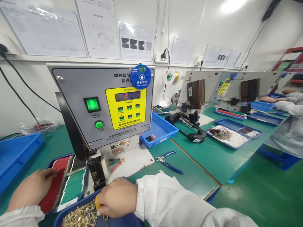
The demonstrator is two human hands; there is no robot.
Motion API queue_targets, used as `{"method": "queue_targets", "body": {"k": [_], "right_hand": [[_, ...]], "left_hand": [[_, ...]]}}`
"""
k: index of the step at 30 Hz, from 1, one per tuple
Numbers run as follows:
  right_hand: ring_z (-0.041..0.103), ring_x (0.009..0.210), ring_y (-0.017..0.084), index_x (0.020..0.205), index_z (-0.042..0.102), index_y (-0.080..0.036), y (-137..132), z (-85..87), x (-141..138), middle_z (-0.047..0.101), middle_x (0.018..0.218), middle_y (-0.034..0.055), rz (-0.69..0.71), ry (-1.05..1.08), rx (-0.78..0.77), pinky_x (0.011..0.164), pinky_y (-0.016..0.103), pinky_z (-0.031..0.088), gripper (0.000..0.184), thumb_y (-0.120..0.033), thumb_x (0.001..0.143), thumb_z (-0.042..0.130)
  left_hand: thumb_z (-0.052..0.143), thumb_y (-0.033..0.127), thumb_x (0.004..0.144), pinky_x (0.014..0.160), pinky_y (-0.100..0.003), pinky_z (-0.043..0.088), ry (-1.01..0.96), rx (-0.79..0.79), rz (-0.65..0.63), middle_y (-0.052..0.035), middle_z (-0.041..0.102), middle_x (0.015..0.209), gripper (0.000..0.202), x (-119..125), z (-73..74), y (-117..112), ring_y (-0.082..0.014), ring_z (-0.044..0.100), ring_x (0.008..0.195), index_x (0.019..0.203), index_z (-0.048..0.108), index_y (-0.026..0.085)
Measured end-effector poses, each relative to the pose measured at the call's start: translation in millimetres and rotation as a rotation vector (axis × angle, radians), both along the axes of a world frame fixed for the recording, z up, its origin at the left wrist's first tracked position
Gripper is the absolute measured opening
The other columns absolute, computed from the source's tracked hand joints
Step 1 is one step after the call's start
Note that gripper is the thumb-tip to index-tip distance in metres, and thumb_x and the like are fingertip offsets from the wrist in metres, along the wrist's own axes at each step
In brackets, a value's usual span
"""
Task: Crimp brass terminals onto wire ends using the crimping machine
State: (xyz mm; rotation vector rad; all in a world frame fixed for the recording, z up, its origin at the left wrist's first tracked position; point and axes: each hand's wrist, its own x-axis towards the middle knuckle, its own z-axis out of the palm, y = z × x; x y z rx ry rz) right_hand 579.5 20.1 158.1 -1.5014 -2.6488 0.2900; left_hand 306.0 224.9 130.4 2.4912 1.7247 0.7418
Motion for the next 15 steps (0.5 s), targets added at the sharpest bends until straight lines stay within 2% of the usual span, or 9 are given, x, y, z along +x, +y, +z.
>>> {"method": "queue_targets", "body": {"k": [3,5,8,12,15], "right_hand": [[0.066,0.081,0.021,0.091,0.062,-0.024,-1,2.8,0,0.070,0.097,-0.0016,0.003,0.021,0.009,0.055,0.030,0.045,0.027,-0.048,0.088,0.050],[0.065,0.082,0.020,0.093,0.062,-0.024,-2,4.8,1,0.069,0.100,-0.0014,0.001,0.051,0.024,0.056,0.029,0.046,0.027,-0.047,0.088,0.050],[0.064,0.084,0.020,0.095,0.064,-0.024,-3,7.3,1,0.068,0.102,0.0000,-0.014,0.086,0.045,0.057,0.028,0.046,0.028,-0.047,0.088,0.050],[0.065,0.082,0.020,0.093,0.064,-0.021,-3,9.4,2,0.068,0.100,0.0017,-0.058,0.137,0.047,0.059,0.029,0.047,0.027,-0.044,0.089,0.049],[0.066,0.076,0.022,0.093,0.062,-0.020,-2,9.3,3,0.071,0.091,0.0030,-0.109,0.156,0.021,0.059,0.031,0.047,0.029,-0.044,0.089,0.047]], "left_hand": [[0.045,0.033,0.072,0.075,-0.034,0.049,0.110,-0.164,0.000,-0.0049,0.074,0.093,0.029,-2,-2.7,5,-0.0253,0.068,0.079,0.077,0.073,0.026],[0.044,0.032,0.074,0.078,-0.035,0.048,0.134,-0.164,0.019,-0.0076,0.073,0.098,0.031,-3,-4.1,8,-0.0263,0.067,0.083,0.081,0.073,0.023],[0.045,0.030,0.072,0.075,-0.034,0.049,0.171,-0.145,0.034,-0.0091,0.073,0.093,0.030,-2,-2.5,7,-0.0259,0.067,0.080,0.082,0.072,0.021],[0.044,0.032,0.074,0.068,-0.033,0.050,0.208,-0.108,0.103,-0.0060,0.073,0.086,0.027,9,9.3,-5,-0.0250,0.067,0.074,0.082,0.068,0.022],[0.039,0.032,0.078,0.071,-0.033,0.051,0.227,-0.146,0.147,-0.0078,0.073,0.095,0.032,25,21.0,-19,-0.0255,0.067,0.080,0.087,0.068,0.021]]}}
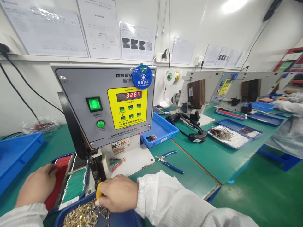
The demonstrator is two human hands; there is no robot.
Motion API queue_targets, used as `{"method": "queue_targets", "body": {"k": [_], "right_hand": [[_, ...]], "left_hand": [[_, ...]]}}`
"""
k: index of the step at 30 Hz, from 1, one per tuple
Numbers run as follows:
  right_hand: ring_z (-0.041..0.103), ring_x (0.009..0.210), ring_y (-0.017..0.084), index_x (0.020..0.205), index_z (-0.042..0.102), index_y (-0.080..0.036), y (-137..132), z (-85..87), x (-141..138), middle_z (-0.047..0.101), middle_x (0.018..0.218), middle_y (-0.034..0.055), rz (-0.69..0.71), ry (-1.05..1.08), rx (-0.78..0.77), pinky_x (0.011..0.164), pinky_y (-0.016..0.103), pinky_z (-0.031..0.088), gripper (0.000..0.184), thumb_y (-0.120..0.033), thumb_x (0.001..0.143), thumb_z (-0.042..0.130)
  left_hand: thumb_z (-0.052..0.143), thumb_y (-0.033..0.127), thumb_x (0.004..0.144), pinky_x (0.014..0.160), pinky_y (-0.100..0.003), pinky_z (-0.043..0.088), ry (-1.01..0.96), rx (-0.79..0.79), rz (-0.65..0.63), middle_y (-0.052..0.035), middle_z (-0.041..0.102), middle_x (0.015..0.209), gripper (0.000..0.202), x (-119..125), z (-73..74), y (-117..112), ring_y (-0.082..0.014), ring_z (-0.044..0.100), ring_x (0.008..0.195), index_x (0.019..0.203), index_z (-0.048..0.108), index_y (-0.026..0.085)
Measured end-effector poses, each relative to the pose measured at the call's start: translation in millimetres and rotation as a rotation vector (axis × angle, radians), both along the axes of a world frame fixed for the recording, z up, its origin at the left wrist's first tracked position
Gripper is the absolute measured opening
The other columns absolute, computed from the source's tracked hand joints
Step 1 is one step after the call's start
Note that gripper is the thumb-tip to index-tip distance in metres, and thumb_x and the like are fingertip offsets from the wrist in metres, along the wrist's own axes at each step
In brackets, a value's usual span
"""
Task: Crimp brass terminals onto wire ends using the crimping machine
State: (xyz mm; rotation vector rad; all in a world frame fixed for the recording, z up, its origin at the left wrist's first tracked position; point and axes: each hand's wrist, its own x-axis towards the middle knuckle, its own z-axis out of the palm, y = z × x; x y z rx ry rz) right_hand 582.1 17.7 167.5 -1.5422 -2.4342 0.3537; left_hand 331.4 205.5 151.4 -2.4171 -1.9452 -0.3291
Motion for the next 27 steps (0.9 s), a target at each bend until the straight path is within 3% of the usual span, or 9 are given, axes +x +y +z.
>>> {"method": "queue_targets", "body": {"k": [5,8,13,18,22,27], "right_hand": [[0.066,0.074,0.021,0.092,0.062,-0.021,1,-3.2,0,0.072,0.088,0.0012,0.025,0.011,0.001,0.059,0.029,0.044,0.024,-0.041,0.089,0.049],[0.065,0.078,0.018,0.090,0.062,-0.021,2,-4.5,0,0.071,0.092,-0.0005,0.060,0.021,0.019,0.058,0.027,0.042,0.020,-0.038,0.088,0.051],[0.064,0.078,0.018,0.088,0.062,-0.020,2,-4.4,0,0.070,0.093,0.0005,0.063,-0.009,0.039,0.055,0.027,0.040,0.018,-0.035,0.087,0.052],[0.065,0.076,0.020,0.092,0.060,-0.019,1,-4.3,-1,0.071,0.094,0.0038,0.049,-0.026,0.038,0.055,0.028,0.042,0.023,-0.038,0.090,0.047],[0.066,0.070,0.022,0.095,0.060,-0.020,1,-5.5,-2,0.072,0.085,0.0044,0.018,-0.065,0.002,0.053,0.030,0.041,0.029,-0.043,0.091,0.044],[0.066,0.073,0.021,0.092,0.063,-0.021,2,-8.2,-3,0.072,0.088,0.0037,0.049,-0.070,-0.012,0.056,0.028,0.040,0.023,-0.040,0.088,0.050]], "left_hand": [[0.035,0.024,0.079,0.079,-0.032,0.049,-0.009,-0.087,-0.133,-0.0106,0.070,0.108,0.043,32,11.0,-26,-0.0262,0.065,0.096,0.105,0.068,0.018],[0.032,0.029,0.081,0.080,-0.033,0.048,-0.009,-0.107,-0.199,-0.0104,0.069,0.108,0.045,42,11.0,-34,-0.0260,0.064,0.096,0.105,0.069,0.018],[0.036,0.035,0.080,0.087,-0.036,0.045,0.010,-0.162,-0.291,-0.0090,0.070,0.102,0.042,42,8.1,-35,-0.0266,0.062,0.097,0.095,0.072,0.019],[0.037,0.031,0.080,0.086,-0.033,0.045,-0.008,-0.257,-0.272,-0.0045,0.071,0.107,0.041,42,9.4,-37,-0.0235,0.064,0.097,0.099,0.071,0.022],[0.037,0.035,0.080,0.085,-0.032,0.047,-0.034,-0.222,-0.274,-0.0050,0.071,0.106,0.041,42,3.5,-34,-0.0240,0.065,0.097,0.097,0.072,0.021],[0.033,0.036,0.081,0.082,-0.036,0.048,-0.005,-0.117,-0.330,-0.0094,0.072,0.100,0.044,41,-5.1,-28,-0.0275,0.065,0.094,0.089,0.073,0.018]]}}
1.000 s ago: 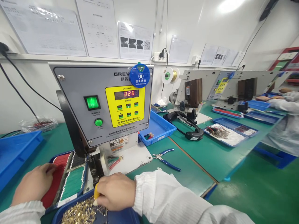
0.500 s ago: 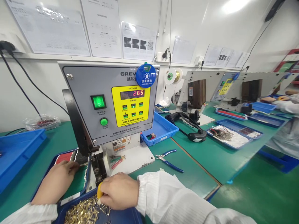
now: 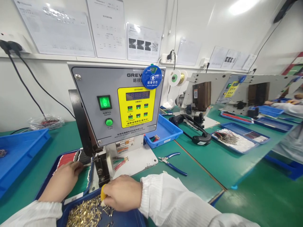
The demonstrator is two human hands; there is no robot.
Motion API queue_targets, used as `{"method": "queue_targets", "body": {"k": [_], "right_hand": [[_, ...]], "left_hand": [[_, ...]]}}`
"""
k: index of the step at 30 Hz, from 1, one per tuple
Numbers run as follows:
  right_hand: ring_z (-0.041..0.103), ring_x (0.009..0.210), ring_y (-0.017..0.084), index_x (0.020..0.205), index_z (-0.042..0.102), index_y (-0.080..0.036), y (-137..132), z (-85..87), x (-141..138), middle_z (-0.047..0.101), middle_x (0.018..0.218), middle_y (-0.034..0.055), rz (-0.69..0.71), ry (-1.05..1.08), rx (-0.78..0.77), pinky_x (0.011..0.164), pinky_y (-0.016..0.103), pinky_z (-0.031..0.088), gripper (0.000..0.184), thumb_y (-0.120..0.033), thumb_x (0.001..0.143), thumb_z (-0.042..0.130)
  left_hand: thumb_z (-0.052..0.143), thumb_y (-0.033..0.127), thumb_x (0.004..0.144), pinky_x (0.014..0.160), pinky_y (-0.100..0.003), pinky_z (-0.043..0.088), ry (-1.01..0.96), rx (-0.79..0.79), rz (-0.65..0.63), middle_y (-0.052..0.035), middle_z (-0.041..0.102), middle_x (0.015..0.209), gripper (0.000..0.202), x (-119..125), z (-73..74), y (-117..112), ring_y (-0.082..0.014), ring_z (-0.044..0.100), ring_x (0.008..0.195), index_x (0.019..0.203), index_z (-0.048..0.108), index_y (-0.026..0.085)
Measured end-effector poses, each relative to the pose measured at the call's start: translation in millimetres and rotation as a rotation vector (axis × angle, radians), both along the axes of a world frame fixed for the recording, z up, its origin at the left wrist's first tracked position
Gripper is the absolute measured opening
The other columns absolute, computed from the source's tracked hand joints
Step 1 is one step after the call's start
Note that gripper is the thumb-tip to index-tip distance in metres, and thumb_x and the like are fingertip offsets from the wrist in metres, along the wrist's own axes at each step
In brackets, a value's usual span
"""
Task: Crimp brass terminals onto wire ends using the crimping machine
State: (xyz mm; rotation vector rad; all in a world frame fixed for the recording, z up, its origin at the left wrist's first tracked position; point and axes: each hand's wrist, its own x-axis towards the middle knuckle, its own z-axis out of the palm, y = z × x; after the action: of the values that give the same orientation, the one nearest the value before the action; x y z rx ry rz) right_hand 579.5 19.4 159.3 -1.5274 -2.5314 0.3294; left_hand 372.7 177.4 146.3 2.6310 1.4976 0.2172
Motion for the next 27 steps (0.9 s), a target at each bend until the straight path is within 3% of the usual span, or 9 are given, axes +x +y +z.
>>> {"method": "queue_targets", "body": {"k": [8,16,20,24,27], "right_hand": [[0.060,0.065,0.016,0.089,0.065,-0.023,2,1.3,3,0.068,0.072,-0.0017,-0.078,0.152,-0.063,0.054,0.024,0.034,0.025,-0.047,0.082,0.061],[0.060,0.064,0.010,0.079,0.067,-0.019,13,-0.4,8,0.066,0.070,-0.0036,-0.127,0.413,-0.193,0.055,0.017,0.039,0.022,-0.039,0.072,0.075],[0.061,0.065,0.011,0.080,0.069,-0.018,23,20.9,5,0.066,0.071,-0.0034,-0.121,0.506,-0.304,0.055,0.017,0.041,0.023,-0.034,0.066,0.079],[0.060,0.066,0.010,0.086,0.069,-0.017,39,52.0,5,0.064,0.072,-0.0034,0.028,0.701,-0.451,0.063,0.018,0.046,0.021,-0.024,0.068,0.077],[0.060,0.065,0.008,0.090,0.068,-0.016,50,64.9,13,0.065,0.073,-0.0033,0.128,0.943,-0.632,0.068,0.020,0.049,0.018,-0.014,0.072,0.071]], "left_hand": [[0.040,0.033,0.079,0.088,-0.031,0.046,-0.032,-0.113,0.031,-0.0021,0.071,0.107,0.038,-5,8.3,-2,-0.0237,0.064,0.099,0.096,0.074,0.026],[0.040,0.036,0.081,0.083,-0.031,0.046,-0.063,-0.089,0.018,-0.0047,0.072,0.101,0.036,-4,1.8,0,-0.0237,0.065,0.094,0.088,0.073,0.023],[0.036,0.034,0.083,0.079,-0.031,0.045,-0.049,-0.038,0.009,-0.0080,0.072,0.094,0.037,-2,0.1,-1,-0.0236,0.065,0.090,0.083,0.070,0.020],[0.037,0.030,0.083,0.072,-0.030,0.044,-0.072,-0.018,0.000,-0.0081,0.071,0.087,0.032,-1,3.1,-6,-0.0225,0.065,0.084,0.078,0.067,0.019],[0.038,0.029,0.082,0.069,-0.029,0.044,-0.105,-0.020,0.020,-0.0070,0.071,0.085,0.029,-1,4.1,-7,-0.0215,0.065,0.080,0.076,0.065,0.020]]}}
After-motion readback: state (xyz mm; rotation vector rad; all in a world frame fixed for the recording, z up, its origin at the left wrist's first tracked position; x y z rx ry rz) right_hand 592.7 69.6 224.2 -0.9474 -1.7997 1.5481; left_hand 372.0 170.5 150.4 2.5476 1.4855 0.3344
